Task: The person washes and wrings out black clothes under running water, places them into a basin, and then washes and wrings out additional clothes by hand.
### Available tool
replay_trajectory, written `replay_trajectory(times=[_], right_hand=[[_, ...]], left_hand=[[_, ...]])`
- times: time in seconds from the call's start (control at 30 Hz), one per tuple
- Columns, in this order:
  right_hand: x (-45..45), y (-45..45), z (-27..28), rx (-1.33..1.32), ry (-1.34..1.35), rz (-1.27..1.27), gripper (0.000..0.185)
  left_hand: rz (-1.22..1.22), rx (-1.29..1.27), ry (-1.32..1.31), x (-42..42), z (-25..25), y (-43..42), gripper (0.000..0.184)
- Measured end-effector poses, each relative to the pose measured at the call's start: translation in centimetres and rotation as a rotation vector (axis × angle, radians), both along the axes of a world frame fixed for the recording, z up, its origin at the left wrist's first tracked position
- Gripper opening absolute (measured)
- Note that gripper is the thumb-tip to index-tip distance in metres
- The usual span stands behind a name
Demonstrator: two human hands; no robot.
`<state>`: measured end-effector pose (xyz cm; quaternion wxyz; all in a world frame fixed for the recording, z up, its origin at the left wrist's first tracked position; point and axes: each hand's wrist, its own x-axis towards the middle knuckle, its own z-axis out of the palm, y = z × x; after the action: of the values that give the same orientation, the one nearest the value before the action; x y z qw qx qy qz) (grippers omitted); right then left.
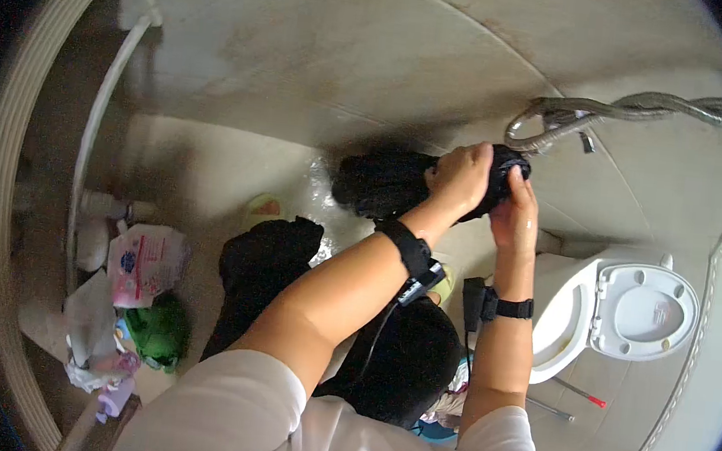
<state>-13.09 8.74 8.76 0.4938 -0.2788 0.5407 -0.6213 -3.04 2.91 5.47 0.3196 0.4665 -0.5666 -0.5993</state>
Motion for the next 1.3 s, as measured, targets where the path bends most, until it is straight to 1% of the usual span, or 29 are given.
replay_trajectory(times=[0.07, 0.1, 0.13, 0.17, 0.23, 0.47, 0.53, 0.57, 0.63, 0.7, 0.73, 0.77, 0.83, 0.87, 0.93, 1.0, 1.07, 1.13, 1.27, 1.3], right_hand=[[0.0, 0.1, 0.0, 0.003, -0.083, -0.031, 0.027], [0.1, 0.2, 0.3, 0.003, -0.100, 0.008, 0.028], [0.5, 0.2, 0.6, 0.009, -0.088, -0.023, 0.029], [0.9, 0.2, 0.7, 0.017, -0.078, -0.053, 0.030], [1.0, 0.2, 0.7, 0.000, -0.067, -0.051, 0.031], [1.6, 0.0, 0.3, 0.026, -0.044, -0.014, 0.030], [1.8, 0.0, 0.3, 0.058, -0.027, -0.044, 0.030], [1.8, -0.2, 0.2, -0.020, -0.027, 0.005, 0.029], [0.8, -0.4, -0.9, -0.028, -0.022, 0.004, 0.028], [0.7, -0.2, -0.5, -0.026, -0.042, 0.045, 0.029], [0.7, -0.2, -0.5, -0.034, -0.043, 0.042, 0.030], [0.6, -0.2, -0.4, -0.043, -0.042, 0.034, 0.031], [0.5, -0.3, -0.3, -0.018, -0.034, 0.042, 0.032], [0.7, -0.4, -0.3, -0.028, -0.027, 0.041, 0.032], [1.3, -0.5, 0.0, -0.049, -0.017, 0.053, 0.032], [1.2, -0.6, -0.3, -0.045, -0.012, 0.051, 0.032], [1.1, -0.6, -0.4, -0.044, -0.006, 0.047, 0.031], [1.3, -0.5, -0.1, -0.026, 0.009, 0.042, 0.031], [1.0, -0.3, 0.1, -0.040, -0.012, 0.042, 0.031], [0.8, -0.2, 0.0, -0.037, -0.022, 0.046, 0.031]], left_hand=[[0.010, 0.006, 0.090, -0.9, -1.9, -0.2, 0.051], [0.004, 0.023, 0.118, -1.1, -2.4, -0.5, 0.052], [-0.020, 0.040, 0.107, -0.8, -2.5, -0.6, 0.052], [-0.002, 0.047, 0.169, -0.7, -2.5, -0.7, 0.053], [-0.005, 0.098, 0.121, -0.3, -2.2, -0.9, 0.052], [0.005, 0.143, 0.066, 0.2, -1.5, -0.8, 0.050], [0.012, 0.091, -0.034, 0.1, -1.5, -0.9, 0.048], [-0.003, 0.057, -0.022, 0.3, -1.1, -0.9, 0.047], [0.011, -0.004, -0.069, 1.0, 0.4, -0.2, 0.048], [0.022, -0.019, 0.004, 0.7, 0.0, -0.2, 0.049], [0.071, -0.004, 0.023, 0.5, 0.3, -0.1, 0.050], [0.063, -0.021, 0.023, 0.5, 0.4, -0.1, 0.051], [0.008, 0.030, 0.024, 0.7, 0.7, -0.1, 0.051], [0.010, 0.034, 0.023, 0.3, 0.1, -0.1, 0.051], [0.070, -0.081, -0.006, -0.3, -0.7, -0.2, 0.050], [0.064, -0.050, -0.013, -0.3, -0.8, -0.2, 0.050], [0.057, -0.021, -0.020, 0.5, 0.3, -0.2, 0.050], [0.082, -0.029, -0.082, 1.4, 1.5, 0.3, 0.045], [0.030, -0.042, -0.066, 0.7, 0.9, 0.2, 0.047], [0.053, -0.051, -0.003, 0.5, 0.6, 0.2, 0.047]])
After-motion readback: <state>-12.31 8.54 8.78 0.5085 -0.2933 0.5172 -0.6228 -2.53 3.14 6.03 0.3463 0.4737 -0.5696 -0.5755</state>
